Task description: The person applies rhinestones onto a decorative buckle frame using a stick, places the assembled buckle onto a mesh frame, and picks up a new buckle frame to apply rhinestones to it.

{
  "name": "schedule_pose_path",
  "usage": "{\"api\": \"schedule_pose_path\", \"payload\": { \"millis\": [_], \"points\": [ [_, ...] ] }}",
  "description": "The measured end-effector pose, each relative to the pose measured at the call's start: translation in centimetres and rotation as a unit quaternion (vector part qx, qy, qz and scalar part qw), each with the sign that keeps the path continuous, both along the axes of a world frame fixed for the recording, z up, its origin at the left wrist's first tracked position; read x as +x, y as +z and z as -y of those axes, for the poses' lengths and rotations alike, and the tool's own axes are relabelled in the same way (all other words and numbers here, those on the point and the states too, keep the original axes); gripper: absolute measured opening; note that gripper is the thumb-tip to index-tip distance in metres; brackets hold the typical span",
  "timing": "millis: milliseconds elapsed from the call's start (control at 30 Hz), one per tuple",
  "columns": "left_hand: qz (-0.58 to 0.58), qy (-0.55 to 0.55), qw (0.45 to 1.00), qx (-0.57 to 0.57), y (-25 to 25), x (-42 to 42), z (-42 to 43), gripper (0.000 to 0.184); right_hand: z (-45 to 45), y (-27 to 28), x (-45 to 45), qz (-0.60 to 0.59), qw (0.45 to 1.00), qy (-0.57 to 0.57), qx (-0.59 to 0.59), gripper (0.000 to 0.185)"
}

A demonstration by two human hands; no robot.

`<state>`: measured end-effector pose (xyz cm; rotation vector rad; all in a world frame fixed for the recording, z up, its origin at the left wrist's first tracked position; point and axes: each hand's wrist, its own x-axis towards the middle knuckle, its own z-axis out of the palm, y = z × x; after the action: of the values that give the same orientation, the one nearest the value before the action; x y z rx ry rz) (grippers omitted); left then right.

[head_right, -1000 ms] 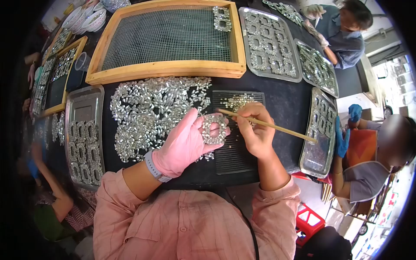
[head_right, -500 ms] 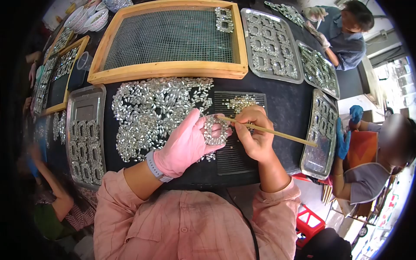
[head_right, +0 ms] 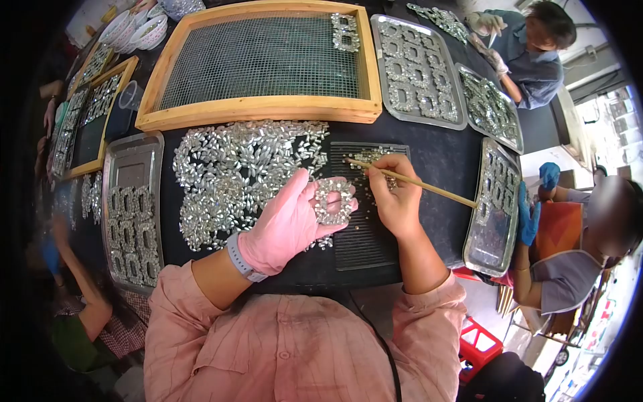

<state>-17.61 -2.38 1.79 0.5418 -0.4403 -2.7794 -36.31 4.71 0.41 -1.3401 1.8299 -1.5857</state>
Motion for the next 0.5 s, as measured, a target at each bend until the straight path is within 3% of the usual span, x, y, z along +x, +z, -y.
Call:
{"api": "schedule_pose_path", "payload": {
  "millis": [167,400,500],
  "points": [
    [-0.001,0.004,1.0,0.003,-0.1,0.0,-0.1,0.057,-0.2,0.2,0.3,0.031,1.0,0.0,0.005,0.005],
    [0.005,0.007,1.0,-0.004,0.1,0.0,0.0,0.058,-0.9,0.6,0.2,0.034,0.986,0.085,-0.141,0.006],
    [0.008,0.003,1.0,-0.008,0.1,0.0,0.0,0.058,-0.5,0.7,0.1,-0.008,0.999,0.006,-0.043,0.006]
  ]
}}
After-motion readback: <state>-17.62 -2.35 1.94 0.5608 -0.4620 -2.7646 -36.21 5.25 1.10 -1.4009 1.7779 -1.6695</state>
